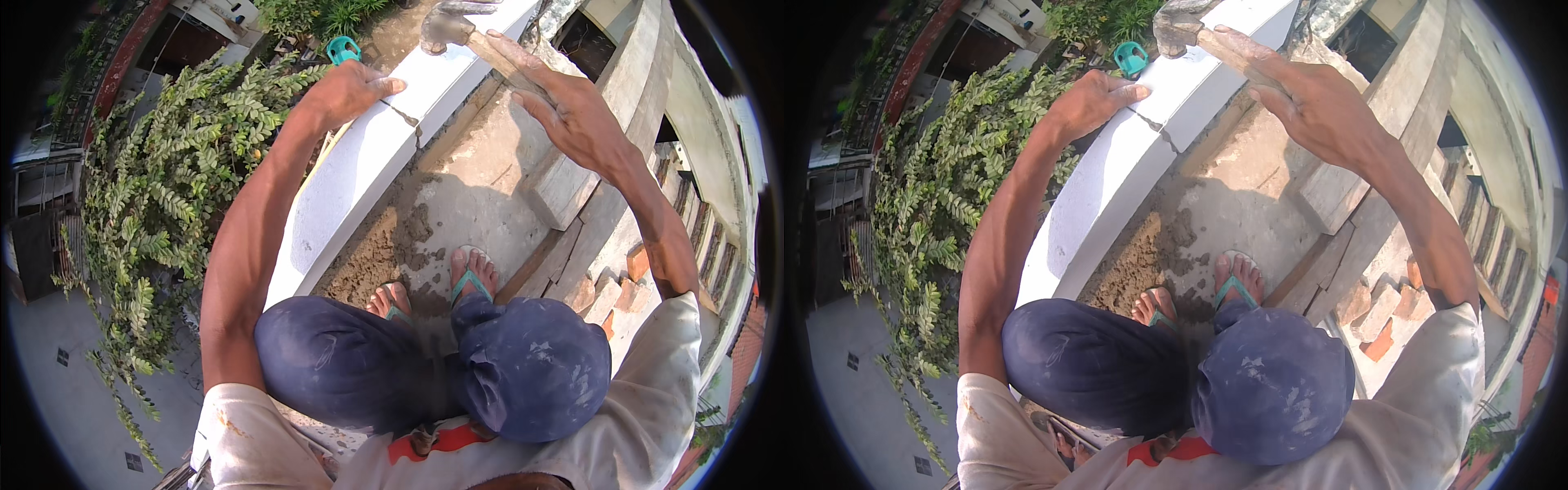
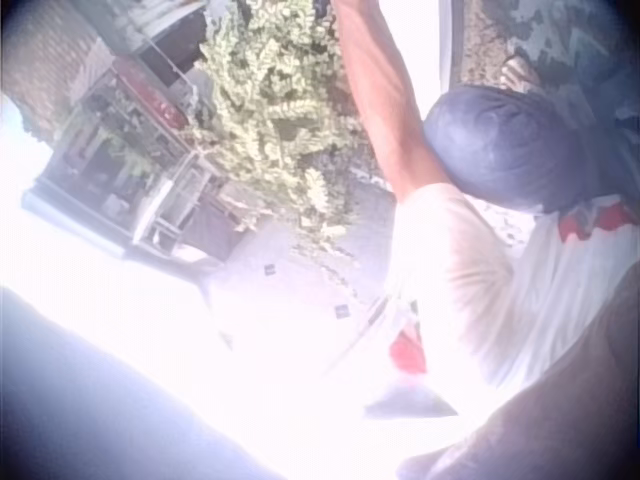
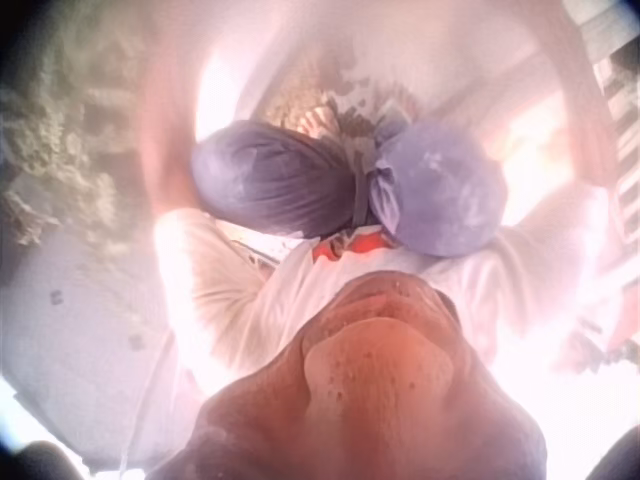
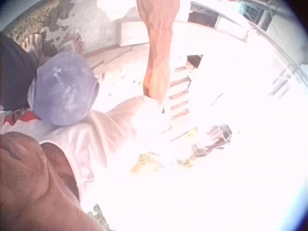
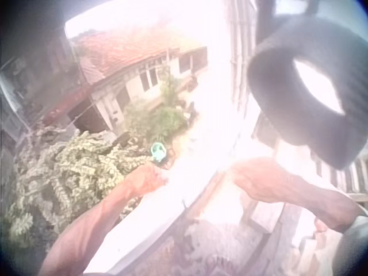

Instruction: The person applies mortar to a white block using a trowel and places it onto a low wall. They use a hammer to tap the block into position and adjust its alignment. The person also uses a measuring tape and a string line to ensure the wall is straight.

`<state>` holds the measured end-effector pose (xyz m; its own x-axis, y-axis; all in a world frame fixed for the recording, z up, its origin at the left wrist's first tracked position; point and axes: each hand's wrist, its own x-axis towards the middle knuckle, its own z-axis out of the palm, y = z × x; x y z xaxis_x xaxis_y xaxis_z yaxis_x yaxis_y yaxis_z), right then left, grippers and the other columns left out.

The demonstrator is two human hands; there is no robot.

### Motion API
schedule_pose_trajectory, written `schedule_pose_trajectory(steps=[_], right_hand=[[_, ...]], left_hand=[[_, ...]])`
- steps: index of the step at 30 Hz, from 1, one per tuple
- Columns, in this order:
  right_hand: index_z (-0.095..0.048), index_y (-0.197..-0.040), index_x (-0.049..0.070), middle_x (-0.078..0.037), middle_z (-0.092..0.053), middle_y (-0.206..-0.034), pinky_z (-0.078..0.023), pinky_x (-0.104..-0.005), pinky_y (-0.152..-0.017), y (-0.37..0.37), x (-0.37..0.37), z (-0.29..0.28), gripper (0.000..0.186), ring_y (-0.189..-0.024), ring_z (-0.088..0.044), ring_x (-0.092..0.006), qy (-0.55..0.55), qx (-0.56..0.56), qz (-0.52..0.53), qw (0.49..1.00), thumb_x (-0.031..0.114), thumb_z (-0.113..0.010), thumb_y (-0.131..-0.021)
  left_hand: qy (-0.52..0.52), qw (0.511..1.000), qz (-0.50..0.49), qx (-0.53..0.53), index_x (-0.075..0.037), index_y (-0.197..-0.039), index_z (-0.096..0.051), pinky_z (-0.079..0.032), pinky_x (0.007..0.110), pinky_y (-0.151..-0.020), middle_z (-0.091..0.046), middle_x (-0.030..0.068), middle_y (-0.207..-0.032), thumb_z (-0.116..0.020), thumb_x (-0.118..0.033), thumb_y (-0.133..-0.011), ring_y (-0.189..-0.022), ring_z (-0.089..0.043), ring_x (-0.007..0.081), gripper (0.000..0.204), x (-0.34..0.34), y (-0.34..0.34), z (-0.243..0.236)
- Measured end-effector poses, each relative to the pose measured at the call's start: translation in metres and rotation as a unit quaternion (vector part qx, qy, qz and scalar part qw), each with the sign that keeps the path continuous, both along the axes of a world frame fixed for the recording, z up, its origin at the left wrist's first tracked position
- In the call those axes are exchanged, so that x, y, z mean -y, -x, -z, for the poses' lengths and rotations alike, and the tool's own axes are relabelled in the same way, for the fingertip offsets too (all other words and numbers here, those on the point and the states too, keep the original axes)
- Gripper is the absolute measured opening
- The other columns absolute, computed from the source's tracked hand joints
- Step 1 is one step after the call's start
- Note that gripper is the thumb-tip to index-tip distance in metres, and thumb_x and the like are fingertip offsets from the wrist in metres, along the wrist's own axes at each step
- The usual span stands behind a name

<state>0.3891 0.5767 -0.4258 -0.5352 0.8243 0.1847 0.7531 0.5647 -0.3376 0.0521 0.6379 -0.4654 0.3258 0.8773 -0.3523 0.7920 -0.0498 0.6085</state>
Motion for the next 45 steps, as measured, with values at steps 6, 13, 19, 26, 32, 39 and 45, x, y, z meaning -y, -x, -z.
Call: schedule_pose_trajectory(steps=[6,13,19,26,32,39,45], right_hand=[[-0.062,-0.134,0.001,-0.023,-0.069,-0.087,-0.055,-0.0483,-0.072,0.004,-0.001,-0.021,0.042,-0.076,-0.068,-0.0336,0.018,0.067,0.013,0.998,0.035,-0.056,-0.108],[-0.026,-0.167,0.029,-0.013,-0.067,-0.073,-0.054,-0.0408,-0.055,0.004,0.000,0.000,0.072,-0.061,-0.064,-0.0262,0.029,0.069,0.008,0.997,0.021,-0.061,-0.104],[-0.028,-0.166,0.028,-0.015,-0.066,-0.072,-0.054,-0.0452,-0.059,-0.016,0.005,0.011,0.071,-0.063,-0.064,-0.0304,-0.005,-0.028,0.058,0.998,0.023,-0.061,-0.104],[-0.044,-0.157,0.014,-0.021,-0.071,-0.089,-0.056,-0.0478,-0.072,-0.037,-0.048,-0.020,0.056,-0.076,-0.069,-0.0366,-0.170,-0.128,0.128,0.969,0.029,-0.060,-0.105],[-0.048,-0.155,0.013,-0.023,-0.071,-0.080,-0.057,-0.0494,-0.072,-0.067,-0.082,0.011,0.053,-0.073,-0.071,-0.0368,-0.134,-0.039,0.180,0.974,0.032,-0.056,-0.106],[-0.044,-0.159,0.018,-0.021,-0.074,-0.091,-0.062,-0.0461,-0.083,-0.063,-0.086,-0.001,0.055,-0.080,-0.075,-0.0300,-0.042,-0.027,0.221,0.974,0.038,-0.053,-0.108],[-0.043,-0.159,0.019,-0.023,-0.073,-0.087,-0.059,-0.0513,-0.087,-0.065,-0.107,-0.001,0.058,-0.080,-0.074,-0.0349,0.090,0.106,0.214,0.967,0.043,-0.052,-0.108]], left_hand=[[-0.006,0.999,-0.002,0.044,-0.003,-0.114,-0.080,-0.058,0.042,-0.068,-0.077,0.0149,-0.081,-0.068,-0.060,-0.095,-0.067,-0.073,0.0240,0.062,0.001,0.000,-0.007],[0.035,0.998,-0.001,0.056,0.001,-0.113,-0.079,-0.057,0.041,-0.072,-0.076,0.0159,-0.082,-0.069,-0.059,-0.095,-0.073,-0.072,0.0216,0.063,0.001,0.000,-0.014],[0.055,0.996,0.043,0.060,0.005,-0.123,-0.073,-0.057,0.039,-0.080,-0.077,0.0173,-0.098,-0.069,-0.059,-0.096,-0.085,-0.073,0.0218,0.070,-0.008,-0.022,-0.027],[0.075,0.990,0.007,0.116,0.008,-0.130,-0.068,-0.058,0.037,-0.079,-0.076,0.0199,-0.104,-0.066,-0.059,-0.097,-0.087,-0.074,0.0243,0.075,-0.063,-0.071,-0.022],[0.059,0.994,0.003,0.087,0.008,-0.101,-0.075,-0.057,0.040,-0.067,-0.075,0.0180,-0.084,-0.070,-0.059,-0.093,-0.068,-0.072,0.0262,0.068,-0.084,-0.089,0.001],[0.048,0.998,-0.011,0.049,0.009,-0.101,-0.076,-0.058,0.042,-0.071,-0.075,0.0210,-0.083,-0.066,-0.061,-0.094,-0.072,-0.073,0.0296,0.071,-0.075,-0.090,-0.010],[0.014,0.999,-0.019,0.040,0.008,-0.100,-0.077,-0.058,0.044,-0.074,-0.076,0.0233,-0.086,-0.066,-0.064,-0.093,-0.074,-0.075,0.0320,0.073,-0.081,-0.084,0.008]])
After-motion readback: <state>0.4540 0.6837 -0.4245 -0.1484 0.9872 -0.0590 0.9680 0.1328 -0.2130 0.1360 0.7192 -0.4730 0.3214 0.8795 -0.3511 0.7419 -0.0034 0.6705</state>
